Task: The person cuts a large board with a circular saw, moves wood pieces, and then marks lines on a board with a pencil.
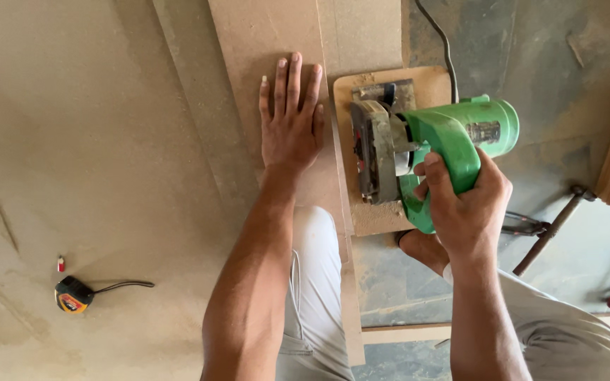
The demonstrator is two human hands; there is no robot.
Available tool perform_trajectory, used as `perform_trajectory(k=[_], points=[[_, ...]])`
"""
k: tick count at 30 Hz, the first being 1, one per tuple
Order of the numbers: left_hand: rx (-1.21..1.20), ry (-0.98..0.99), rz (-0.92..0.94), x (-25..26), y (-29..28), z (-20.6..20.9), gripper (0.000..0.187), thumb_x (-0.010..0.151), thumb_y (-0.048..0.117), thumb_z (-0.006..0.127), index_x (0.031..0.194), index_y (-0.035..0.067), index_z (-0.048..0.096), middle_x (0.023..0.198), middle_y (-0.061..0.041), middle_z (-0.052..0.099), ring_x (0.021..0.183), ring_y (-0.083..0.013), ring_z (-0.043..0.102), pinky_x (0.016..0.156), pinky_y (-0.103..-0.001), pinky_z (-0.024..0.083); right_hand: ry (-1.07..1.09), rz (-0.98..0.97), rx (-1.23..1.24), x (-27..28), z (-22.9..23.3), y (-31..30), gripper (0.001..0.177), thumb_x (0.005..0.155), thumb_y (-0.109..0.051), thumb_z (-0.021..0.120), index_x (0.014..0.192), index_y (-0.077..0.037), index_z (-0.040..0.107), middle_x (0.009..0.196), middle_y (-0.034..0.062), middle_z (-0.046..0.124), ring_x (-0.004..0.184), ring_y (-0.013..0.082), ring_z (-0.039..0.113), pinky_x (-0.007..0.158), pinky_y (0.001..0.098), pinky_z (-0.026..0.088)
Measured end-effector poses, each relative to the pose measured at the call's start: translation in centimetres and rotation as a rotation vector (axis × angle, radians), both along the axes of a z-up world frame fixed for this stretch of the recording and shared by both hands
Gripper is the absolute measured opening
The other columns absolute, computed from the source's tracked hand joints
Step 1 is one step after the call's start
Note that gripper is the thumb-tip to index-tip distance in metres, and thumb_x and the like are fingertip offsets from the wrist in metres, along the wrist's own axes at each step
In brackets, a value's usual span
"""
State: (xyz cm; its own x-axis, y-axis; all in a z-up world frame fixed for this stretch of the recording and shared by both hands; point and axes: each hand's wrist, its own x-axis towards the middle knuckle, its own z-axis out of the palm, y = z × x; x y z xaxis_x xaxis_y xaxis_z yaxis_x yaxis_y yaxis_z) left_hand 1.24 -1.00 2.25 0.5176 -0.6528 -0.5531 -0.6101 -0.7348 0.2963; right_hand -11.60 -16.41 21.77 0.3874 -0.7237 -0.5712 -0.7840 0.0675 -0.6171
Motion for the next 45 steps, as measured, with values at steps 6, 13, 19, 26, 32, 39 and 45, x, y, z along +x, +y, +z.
perform_trajectory(k=[6, 13, 19, 26, 32, 39, 45], points=[[-0.045, -0.055, -0.009, -0.4, 0.4, -0.3, 0.057, 0.114, 0.039, 0.023, 0.169, 0.026, 0.017, 0.176, -0.005, 0.005, 0.162, -0.0214, 0.002, 0.133, -0.050, 0.000, 0.070, -0.064, 0.010, 1.2, -0.2, 0.1, 0.018, 0.099, -0.016, 0.067, 0.105, 0.001, 0.070, 0.083, 0.0079, 0.075, 0.062, 0.0116, 0.070, 0.054, 0.0267, 0.054], [-0.007, -0.035, -0.006, -0.1, 0.0, -0.2, 0.058, 0.112, 0.041, 0.021, 0.168, 0.027, 0.017, 0.175, -0.005, 0.006, 0.162, -0.0208, 0.003, 0.133, -0.049, 0.000, -0.008, -0.013, 0.008, 1.6, -0.8, -0.2, 0.016, 0.099, -0.013, 0.066, 0.104, 0.002, 0.069, 0.082, 0.0090, 0.073, 0.063, 0.0127, 0.070, 0.056, 0.0269, 0.057], [0.039, 0.011, -0.021, 0.3, -0.5, 0.6, 0.058, 0.113, 0.041, 0.019, 0.170, 0.028, 0.013, 0.176, -0.004, 0.001, 0.163, -0.0206, 0.000, 0.133, -0.049, -0.002, -0.013, -0.022, 0.031, 1.2, -1.0, 0.0, 0.018, 0.103, -0.014, 0.066, 0.102, 0.004, 0.069, 0.078, 0.0089, 0.070, 0.063, 0.0132, 0.069, 0.056, 0.0275, 0.057], [-0.018, 0.030, -0.058, 0.4, 0.6, 0.2, 0.061, 0.116, 0.041, 0.034, 0.170, 0.024, 0.010, 0.176, -0.008, -0.001, 0.162, -0.0253, -0.003, 0.133, -0.052, -0.003, -0.147, -0.012, 0.039, -0.1, -1.7, 0.4, 0.018, 0.102, -0.014, 0.066, 0.106, 0.004, 0.068, 0.080, 0.0047, 0.071, 0.064, 0.0104, 0.068, 0.057, 0.0258, 0.056], [0.120, 0.084, -0.219, 1.6, 0.4, 2.3, 0.112, 0.087, 0.046, 0.075, 0.169, 0.023, 0.002, 0.173, -0.008, -0.012, 0.159, -0.0240, -0.011, 0.131, -0.045, -0.001, -0.160, 0.008, 0.039, -0.6, -2.0, 0.8, 0.019, 0.103, -0.014, 0.066, 0.101, 0.005, 0.068, 0.075, 0.0050, 0.067, 0.061, 0.0104, 0.067, 0.053, 0.0263, 0.053], [0.126, 0.134, -0.185, 1.6, 0.2, 3.1, 0.148, 0.058, 0.059, 0.093, 0.167, 0.027, -0.001, 0.173, -0.004, -0.015, 0.160, -0.0229, -0.013, 0.133, -0.045, 0.001, -0.159, -0.007, 0.030, -0.8, -2.5, 0.9, 0.021, 0.102, -0.014, 0.066, 0.096, 0.005, 0.067, 0.073, 0.0045, 0.066, 0.061, 0.0106, 0.066, 0.054, 0.0270, 0.057], [0.166, 0.132, -0.191, 1.5, 0.2, 2.1, 0.149, 0.059, 0.063, 0.092, 0.167, 0.028, -0.005, 0.172, -0.004, -0.018, 0.159, -0.0224, -0.015, 0.133, -0.045, 0.000, -0.146, -0.017, 0.035, -1.3, -2.8, 1.2, 0.020, 0.102, -0.015, 0.066, 0.098, 0.005, 0.066, 0.074, 0.0032, 0.065, 0.062, 0.0109, 0.068, 0.056, 0.0273, 0.057]])
